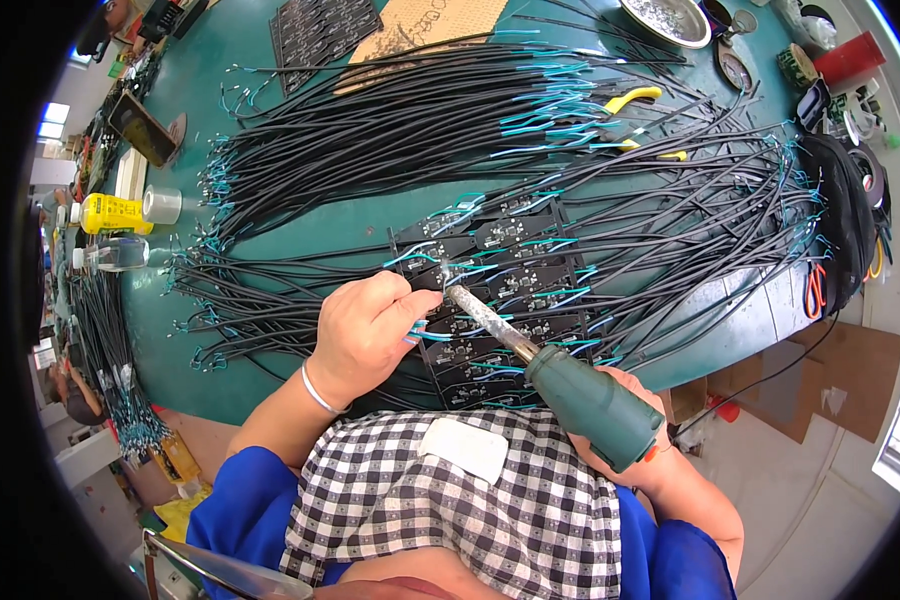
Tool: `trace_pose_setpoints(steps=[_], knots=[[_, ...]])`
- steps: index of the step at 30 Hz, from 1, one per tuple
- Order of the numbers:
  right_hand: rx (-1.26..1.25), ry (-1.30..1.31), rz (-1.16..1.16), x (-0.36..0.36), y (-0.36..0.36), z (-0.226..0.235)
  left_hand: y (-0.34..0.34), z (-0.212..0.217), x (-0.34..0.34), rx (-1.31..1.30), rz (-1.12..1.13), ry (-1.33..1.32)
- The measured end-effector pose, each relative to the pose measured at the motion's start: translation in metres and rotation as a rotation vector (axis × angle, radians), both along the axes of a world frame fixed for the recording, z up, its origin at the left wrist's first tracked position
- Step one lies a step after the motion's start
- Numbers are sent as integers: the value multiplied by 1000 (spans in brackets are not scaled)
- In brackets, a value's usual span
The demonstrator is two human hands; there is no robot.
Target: The person solders wires onto circuit boards on a panel using a soldering gun, repositions the panel, and solders additional wires onto the circuit boards.
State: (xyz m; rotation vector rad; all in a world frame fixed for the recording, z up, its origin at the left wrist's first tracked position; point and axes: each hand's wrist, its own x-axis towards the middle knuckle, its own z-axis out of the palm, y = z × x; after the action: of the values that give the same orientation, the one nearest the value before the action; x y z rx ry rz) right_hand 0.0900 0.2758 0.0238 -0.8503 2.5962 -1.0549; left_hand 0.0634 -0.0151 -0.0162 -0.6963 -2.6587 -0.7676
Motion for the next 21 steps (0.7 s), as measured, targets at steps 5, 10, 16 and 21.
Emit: trace_pose_setpoints(steps=[5,10,16,21], knots=[[24,-104,-63,5,0,1,-2,1,-1,-46,-26,-25],[81,-40,25,4,7,-1,0,1,-1,-23,-7,-17],[60,-332,-180,13,16,6,0,0,0,2,2,-8],[-110,-468,-287,18,17,6,0,0,1,-2,3,-5]])
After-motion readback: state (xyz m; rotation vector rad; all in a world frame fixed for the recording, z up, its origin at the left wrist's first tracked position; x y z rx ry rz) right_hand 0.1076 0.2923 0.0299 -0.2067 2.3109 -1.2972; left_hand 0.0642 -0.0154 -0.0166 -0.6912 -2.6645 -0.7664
